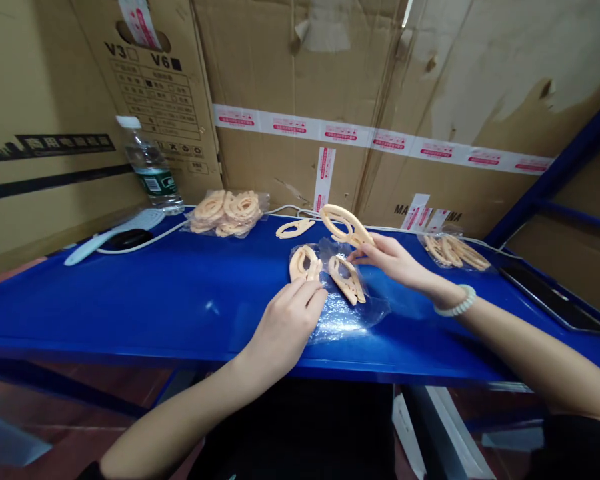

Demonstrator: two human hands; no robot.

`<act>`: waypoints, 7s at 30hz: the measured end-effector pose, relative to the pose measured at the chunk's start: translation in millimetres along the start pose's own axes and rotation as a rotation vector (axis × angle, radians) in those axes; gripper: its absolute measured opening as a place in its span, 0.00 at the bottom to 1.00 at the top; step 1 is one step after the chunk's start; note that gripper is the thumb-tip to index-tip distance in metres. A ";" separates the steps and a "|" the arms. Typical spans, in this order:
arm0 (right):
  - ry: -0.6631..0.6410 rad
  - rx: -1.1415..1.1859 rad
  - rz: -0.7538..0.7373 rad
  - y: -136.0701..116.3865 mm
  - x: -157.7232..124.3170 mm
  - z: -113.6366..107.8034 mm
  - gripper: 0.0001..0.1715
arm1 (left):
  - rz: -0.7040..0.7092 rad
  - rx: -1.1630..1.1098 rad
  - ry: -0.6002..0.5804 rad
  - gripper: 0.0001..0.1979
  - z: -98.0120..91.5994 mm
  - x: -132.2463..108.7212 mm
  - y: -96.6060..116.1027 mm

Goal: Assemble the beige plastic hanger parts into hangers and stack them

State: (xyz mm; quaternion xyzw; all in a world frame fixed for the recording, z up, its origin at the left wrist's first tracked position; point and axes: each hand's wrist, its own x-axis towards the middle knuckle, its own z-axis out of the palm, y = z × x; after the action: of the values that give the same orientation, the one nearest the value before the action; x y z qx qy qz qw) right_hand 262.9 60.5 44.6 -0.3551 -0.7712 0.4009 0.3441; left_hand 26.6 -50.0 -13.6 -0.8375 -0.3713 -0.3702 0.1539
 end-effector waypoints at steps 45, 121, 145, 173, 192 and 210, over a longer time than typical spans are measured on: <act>0.179 -0.726 -0.584 -95.9 -89.5 14.4 0.06 | -0.039 -0.051 0.266 0.07 -0.6 -1.8 -1.5; 0.011 -1.144 -0.893 -79.0 -103.0 60.7 0.13 | -0.164 -0.219 0.254 0.06 -15.0 0.2 -14.3; -0.021 -1.285 -0.993 -57.9 -60.4 56.4 0.12 | -0.093 -0.176 0.217 0.06 -22.4 0.9 -15.8; -0.239 -0.358 -0.375 -6.9 -68.8 21.0 0.10 | -0.060 -0.456 -0.070 0.08 -35.3 -30.0 -13.7; -0.116 -0.138 -0.070 -4.7 -60.6 29.4 0.21 | -0.242 -0.394 -0.104 0.09 -31.7 -20.6 -15.8; -0.073 0.014 0.045 13.0 -44.0 39.5 0.17 | -0.099 -0.157 -0.249 0.14 -22.4 -7.7 -41.6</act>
State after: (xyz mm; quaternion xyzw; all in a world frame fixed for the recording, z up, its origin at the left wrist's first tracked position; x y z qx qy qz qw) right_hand 256.7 15.0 5.1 -0.3552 -0.7723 0.4266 0.3089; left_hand -18.8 -37.7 -4.8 -0.8670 -0.3983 -0.2986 0.0221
